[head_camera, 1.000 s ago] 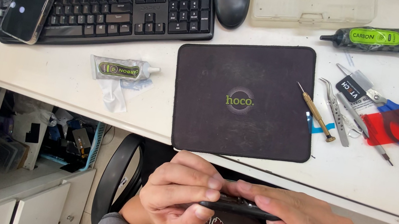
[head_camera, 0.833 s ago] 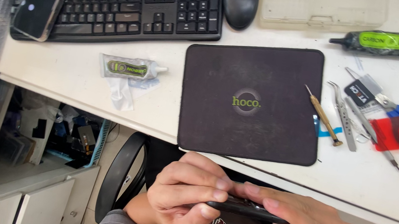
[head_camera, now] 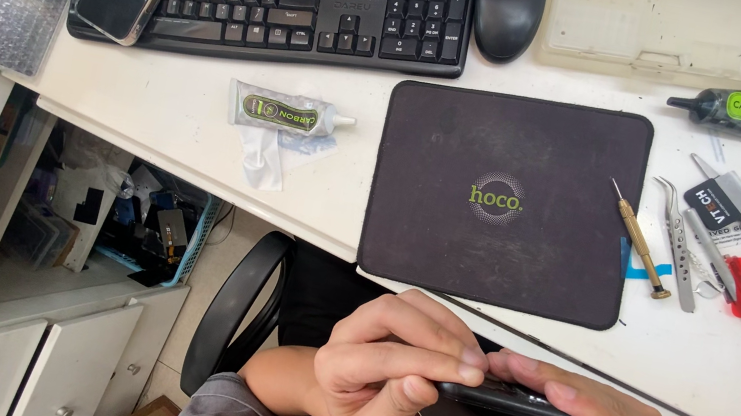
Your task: The person uses a precision screwdriver to remove screws from a disassembled smartphone, then applies thermal paste to the camera module area. They briefly test the phone by turning it on and off before continuing the repair.
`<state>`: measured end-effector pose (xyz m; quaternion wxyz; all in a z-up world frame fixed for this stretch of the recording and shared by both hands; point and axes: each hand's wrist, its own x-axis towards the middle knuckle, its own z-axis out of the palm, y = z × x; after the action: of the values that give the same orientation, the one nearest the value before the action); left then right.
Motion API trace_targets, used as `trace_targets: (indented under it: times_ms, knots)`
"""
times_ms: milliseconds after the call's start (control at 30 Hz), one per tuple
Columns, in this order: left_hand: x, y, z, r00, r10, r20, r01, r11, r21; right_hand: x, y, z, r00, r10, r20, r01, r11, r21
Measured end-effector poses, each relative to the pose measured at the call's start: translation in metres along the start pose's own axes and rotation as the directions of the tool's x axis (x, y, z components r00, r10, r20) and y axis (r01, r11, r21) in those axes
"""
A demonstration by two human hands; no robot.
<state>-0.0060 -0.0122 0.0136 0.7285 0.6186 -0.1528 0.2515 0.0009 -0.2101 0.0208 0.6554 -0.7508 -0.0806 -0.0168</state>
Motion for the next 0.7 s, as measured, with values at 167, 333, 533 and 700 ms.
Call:
trace_targets:
  times_ms: [167,333,533,700]
  knots:
    - [-0.001,0.004,0.011,0.995,-0.023,-0.093,0.011,0.991,-0.130,0.002,0.001,0.003,1.000,-0.012,-0.009,0.013,0.998,0.068]
    - [0.000,0.005,0.007,0.998,-0.030,-0.049,0.025,0.995,-0.098,-0.003,0.001,0.007,0.999,-0.042,-0.030,0.045,0.991,0.129]
    - [0.003,0.005,-0.003,0.998,-0.004,0.063,0.005,1.000,-0.020,-0.007,0.010,0.010,0.994,-0.094,-0.050,0.104,0.959,0.262]
    - [0.002,0.000,0.001,0.999,0.045,0.014,-0.045,0.999,0.003,-0.004,0.010,0.007,0.993,-0.114,-0.016,0.115,0.976,0.184]
